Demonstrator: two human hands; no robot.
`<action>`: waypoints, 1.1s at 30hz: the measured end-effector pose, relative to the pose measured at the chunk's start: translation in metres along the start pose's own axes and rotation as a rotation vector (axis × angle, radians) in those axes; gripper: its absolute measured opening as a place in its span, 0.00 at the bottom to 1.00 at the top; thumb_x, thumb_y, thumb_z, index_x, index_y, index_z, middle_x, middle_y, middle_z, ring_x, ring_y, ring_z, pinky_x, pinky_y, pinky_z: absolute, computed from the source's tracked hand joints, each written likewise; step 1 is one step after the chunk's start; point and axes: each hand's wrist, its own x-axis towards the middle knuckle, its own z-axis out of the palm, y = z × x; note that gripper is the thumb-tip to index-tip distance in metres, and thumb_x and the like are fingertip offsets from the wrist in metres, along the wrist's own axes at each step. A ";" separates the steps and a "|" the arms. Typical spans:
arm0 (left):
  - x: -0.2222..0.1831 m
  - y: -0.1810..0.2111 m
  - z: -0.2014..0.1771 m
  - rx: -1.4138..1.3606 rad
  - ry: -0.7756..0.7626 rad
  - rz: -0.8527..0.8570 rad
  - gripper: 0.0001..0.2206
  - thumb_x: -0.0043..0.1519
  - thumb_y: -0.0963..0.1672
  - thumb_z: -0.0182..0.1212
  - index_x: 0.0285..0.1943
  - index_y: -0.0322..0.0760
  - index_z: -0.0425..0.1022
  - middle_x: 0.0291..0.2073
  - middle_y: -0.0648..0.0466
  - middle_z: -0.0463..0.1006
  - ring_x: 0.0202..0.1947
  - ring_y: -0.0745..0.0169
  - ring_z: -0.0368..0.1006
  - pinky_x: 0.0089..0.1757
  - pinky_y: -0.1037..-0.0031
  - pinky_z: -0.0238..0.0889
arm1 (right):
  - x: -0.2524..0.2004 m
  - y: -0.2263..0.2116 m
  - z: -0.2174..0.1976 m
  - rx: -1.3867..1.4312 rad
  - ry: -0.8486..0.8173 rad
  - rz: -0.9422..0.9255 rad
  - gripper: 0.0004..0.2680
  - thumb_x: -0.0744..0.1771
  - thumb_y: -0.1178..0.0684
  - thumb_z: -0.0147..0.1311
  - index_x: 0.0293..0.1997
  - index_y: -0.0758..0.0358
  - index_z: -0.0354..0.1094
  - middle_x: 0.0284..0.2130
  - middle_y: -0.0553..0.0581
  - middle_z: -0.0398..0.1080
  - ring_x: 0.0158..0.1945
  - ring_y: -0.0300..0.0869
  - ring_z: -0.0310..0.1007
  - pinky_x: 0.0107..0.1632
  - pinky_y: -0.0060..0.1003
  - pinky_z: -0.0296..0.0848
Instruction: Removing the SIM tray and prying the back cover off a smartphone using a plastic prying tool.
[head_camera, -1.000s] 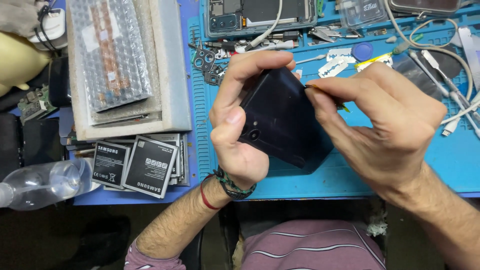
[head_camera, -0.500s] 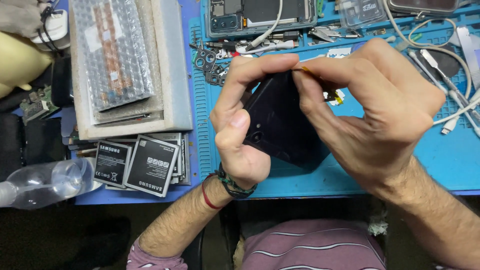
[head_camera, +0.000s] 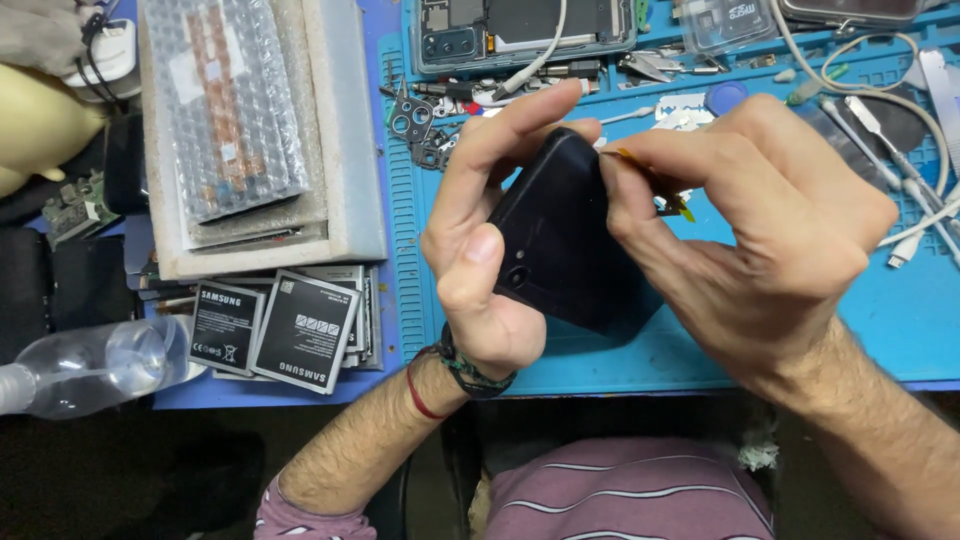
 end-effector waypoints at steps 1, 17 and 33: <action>0.001 0.000 -0.001 0.000 -0.001 -0.002 0.32 0.69 0.57 0.47 0.70 0.28 0.73 0.65 0.46 0.78 0.62 0.53 0.80 0.63 0.65 0.75 | -0.002 0.000 0.000 -0.001 0.000 0.002 0.02 0.76 0.72 0.66 0.48 0.82 0.79 0.37 0.67 0.79 0.35 0.55 0.68 0.42 0.47 0.66; 0.003 -0.004 0.002 -0.190 -0.035 0.003 0.27 0.69 0.54 0.49 0.64 0.28 0.75 0.54 0.42 0.81 0.51 0.53 0.79 0.55 0.66 0.75 | -0.019 0.000 -0.007 0.181 0.030 0.262 0.01 0.74 0.73 0.66 0.48 0.80 0.78 0.41 0.74 0.75 0.44 0.56 0.75 0.52 0.46 0.72; 0.004 -0.002 0.004 -0.052 -0.012 0.057 0.27 0.68 0.55 0.46 0.62 0.32 0.75 0.53 0.45 0.80 0.51 0.55 0.79 0.57 0.68 0.73 | -0.013 -0.002 -0.008 0.060 -0.014 0.133 0.01 0.75 0.73 0.67 0.49 0.81 0.81 0.41 0.75 0.78 0.41 0.55 0.77 0.49 0.45 0.73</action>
